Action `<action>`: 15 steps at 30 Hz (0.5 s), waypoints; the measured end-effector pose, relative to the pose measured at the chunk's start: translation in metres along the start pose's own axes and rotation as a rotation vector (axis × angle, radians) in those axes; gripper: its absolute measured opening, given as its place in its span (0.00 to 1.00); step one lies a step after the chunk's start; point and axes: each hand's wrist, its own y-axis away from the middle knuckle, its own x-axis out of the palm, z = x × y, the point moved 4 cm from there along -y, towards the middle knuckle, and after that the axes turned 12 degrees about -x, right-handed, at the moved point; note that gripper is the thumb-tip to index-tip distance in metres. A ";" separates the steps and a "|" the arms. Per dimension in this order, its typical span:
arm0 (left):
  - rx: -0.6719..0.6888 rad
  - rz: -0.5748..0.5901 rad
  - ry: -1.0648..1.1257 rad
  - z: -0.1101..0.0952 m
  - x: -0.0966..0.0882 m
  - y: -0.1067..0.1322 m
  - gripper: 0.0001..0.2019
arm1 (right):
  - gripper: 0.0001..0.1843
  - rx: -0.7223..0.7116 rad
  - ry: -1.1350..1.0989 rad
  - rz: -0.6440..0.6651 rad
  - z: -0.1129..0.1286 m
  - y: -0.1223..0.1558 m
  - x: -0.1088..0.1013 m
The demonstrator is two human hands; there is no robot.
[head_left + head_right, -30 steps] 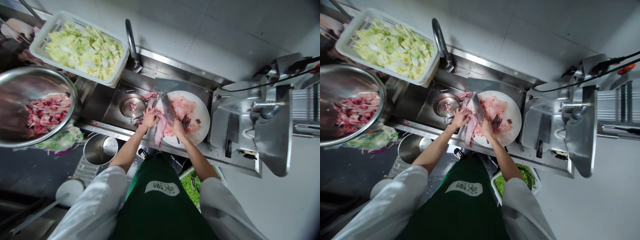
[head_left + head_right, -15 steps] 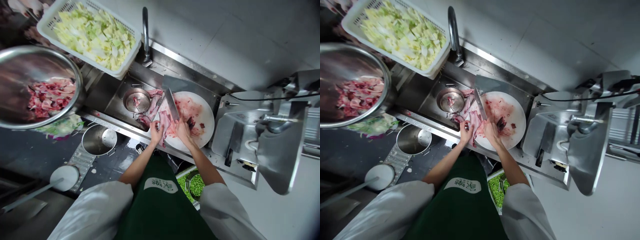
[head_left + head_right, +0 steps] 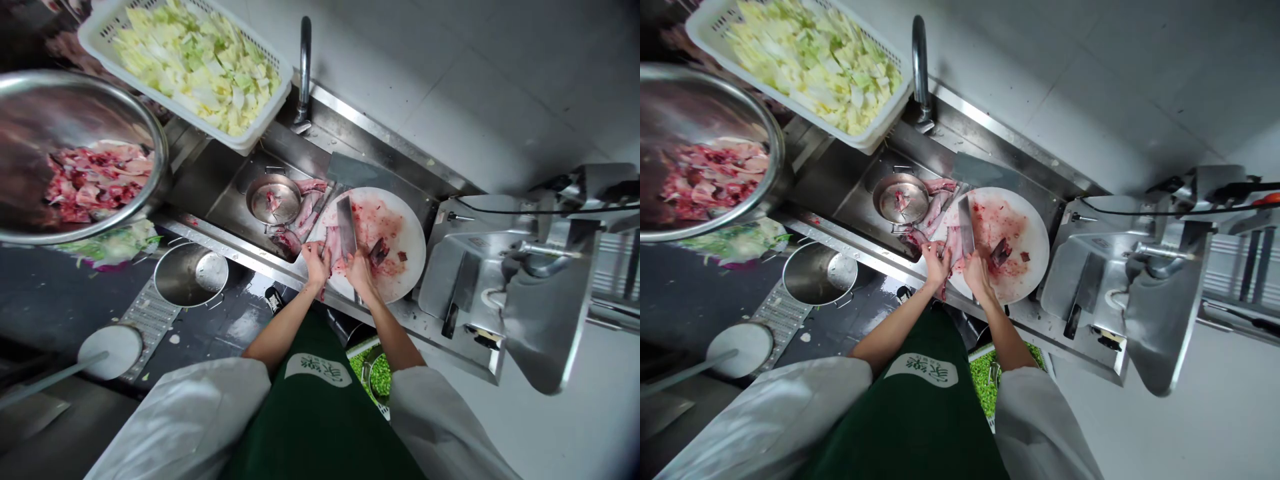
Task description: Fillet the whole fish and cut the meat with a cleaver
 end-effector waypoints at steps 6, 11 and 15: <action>0.025 -0.014 -0.003 0.000 0.003 0.005 0.08 | 0.16 0.093 0.006 -0.024 0.005 0.011 0.011; 0.004 -0.016 0.012 0.000 0.005 -0.002 0.07 | 0.15 0.049 -0.056 -0.124 0.021 -0.037 0.006; -0.003 -0.007 -0.017 -0.003 0.009 -0.012 0.08 | 0.16 -0.029 -0.106 -0.142 0.002 -0.075 -0.010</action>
